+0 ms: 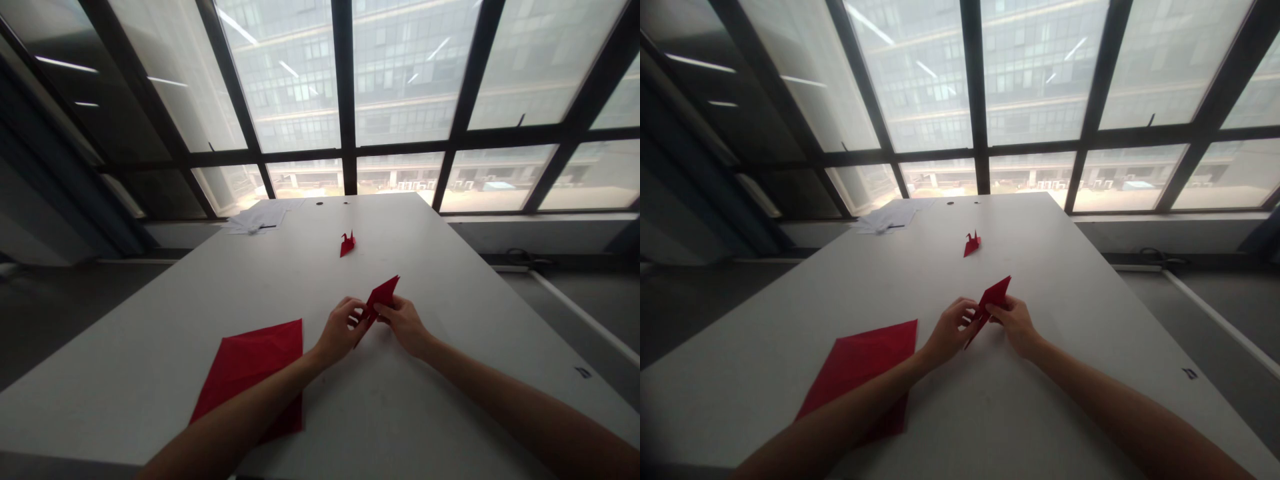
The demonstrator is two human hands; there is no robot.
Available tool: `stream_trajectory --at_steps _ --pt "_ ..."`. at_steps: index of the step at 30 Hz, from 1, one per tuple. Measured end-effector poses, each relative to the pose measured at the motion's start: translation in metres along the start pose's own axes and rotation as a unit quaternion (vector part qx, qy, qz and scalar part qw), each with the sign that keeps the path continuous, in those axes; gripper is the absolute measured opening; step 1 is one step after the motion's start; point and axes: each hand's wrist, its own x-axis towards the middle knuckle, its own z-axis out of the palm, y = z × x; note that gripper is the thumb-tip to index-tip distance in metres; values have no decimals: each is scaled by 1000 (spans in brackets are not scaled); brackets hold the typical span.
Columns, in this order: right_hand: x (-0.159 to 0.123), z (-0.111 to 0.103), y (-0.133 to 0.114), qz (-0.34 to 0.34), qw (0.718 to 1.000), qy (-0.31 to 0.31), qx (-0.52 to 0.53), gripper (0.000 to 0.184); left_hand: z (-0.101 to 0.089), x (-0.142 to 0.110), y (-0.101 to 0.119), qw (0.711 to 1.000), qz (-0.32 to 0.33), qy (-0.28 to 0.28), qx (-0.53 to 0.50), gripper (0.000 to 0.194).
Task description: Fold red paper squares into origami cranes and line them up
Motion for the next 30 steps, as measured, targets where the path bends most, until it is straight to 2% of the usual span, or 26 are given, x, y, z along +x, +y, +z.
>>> stream_trajectory --at_steps 4,9,17,24,25,27,29,30 --pt "1 0 -1 0 1000 0 12 32 0 -1 -2 999 35 -4 27 23" --pt "2 -1 -3 4 999 18 26 33 -2 -3 -4 998 42 -11 47 33" --pt "5 -5 2 11 1000 25 16 29 -11 2 4 993 59 52 86 17" --pt "4 -5 -4 38 999 -34 -1 31 -24 5 7 990 73 108 58 6" --pt "3 -5 -5 44 998 -44 -2 30 -24 4 7 990 67 121 30 11" --pt "2 -5 -5 59 996 -62 2 31 -22 3 7 987 53 142 -55 43" --pt "1 -5 -4 76 994 -81 10 32 -20 2 7 982 39 131 -131 75" --pt "1 -5 -3 85 992 -90 16 33 -19 2 7 982 34 113 -147 77"
